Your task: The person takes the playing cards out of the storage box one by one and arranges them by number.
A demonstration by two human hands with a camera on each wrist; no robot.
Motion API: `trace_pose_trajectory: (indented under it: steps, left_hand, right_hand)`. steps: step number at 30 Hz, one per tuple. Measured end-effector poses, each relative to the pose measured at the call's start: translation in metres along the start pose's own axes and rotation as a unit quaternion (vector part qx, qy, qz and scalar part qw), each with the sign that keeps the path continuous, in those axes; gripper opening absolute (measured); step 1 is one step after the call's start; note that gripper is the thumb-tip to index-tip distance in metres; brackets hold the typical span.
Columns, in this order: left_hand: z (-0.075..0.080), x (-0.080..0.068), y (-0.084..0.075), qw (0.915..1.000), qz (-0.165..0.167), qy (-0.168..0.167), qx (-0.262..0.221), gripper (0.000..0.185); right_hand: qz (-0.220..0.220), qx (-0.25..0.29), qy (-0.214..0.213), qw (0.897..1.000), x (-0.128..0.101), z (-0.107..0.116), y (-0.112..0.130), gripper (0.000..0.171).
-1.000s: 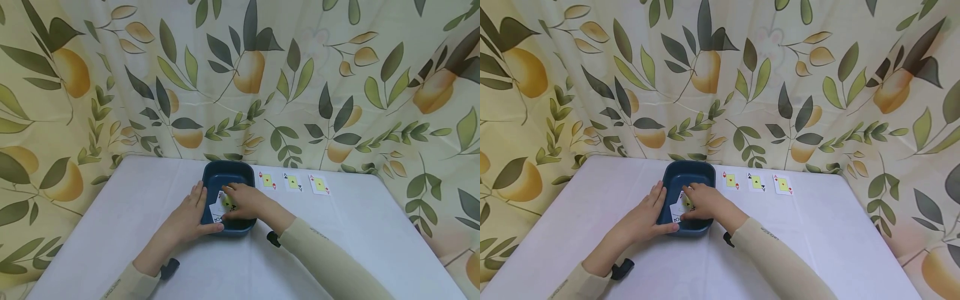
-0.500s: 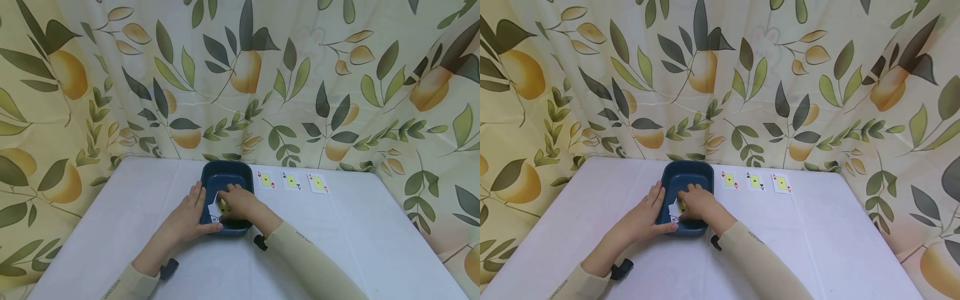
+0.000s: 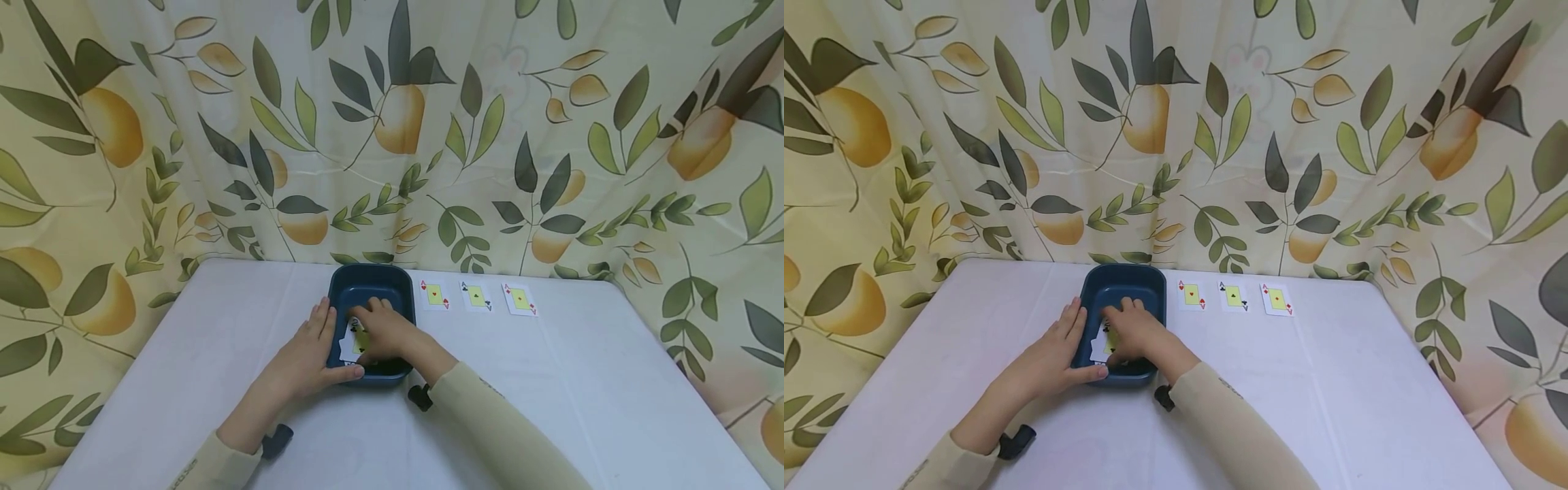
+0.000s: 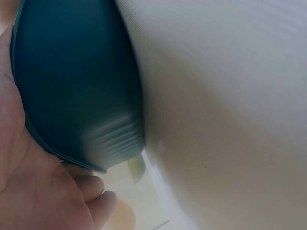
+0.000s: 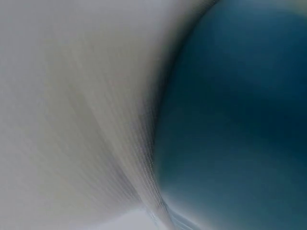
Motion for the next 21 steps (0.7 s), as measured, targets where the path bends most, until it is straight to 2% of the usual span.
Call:
trace_pose_trajectory:
  steps: [8, 15, 21]
  left_hand:
    - [0.001, 0.000, -0.001, 1.0000, -0.002, -0.004, 0.001, 0.123]
    - [0.000, 0.000, -0.001, 1.0000, -0.001, -0.008, 0.001, 0.125]
    - [-0.001, 0.000, 0.000, 0.9999, 0.003, -0.012, 0.001, 0.123]
  right_hand:
    - [0.035, -0.033, -0.020, 0.999, -0.007, 0.007, 0.008, 0.095]
    - [0.075, -0.033, -0.041, 0.996, -0.023, 0.027, 0.021, 0.095]
    - [0.083, -0.030, -0.056, 0.994, -0.037, 0.046, 0.026, 0.096]
Point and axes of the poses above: each hand's wrist, its own x-axis towards the middle knuckle, its own z-axis out of the back of the hand, y = z × x, the point moved 7 cm from there along x, towards the middle knuckle, and after that the axes turned 15 degrees about x, right-handed, at the moved point
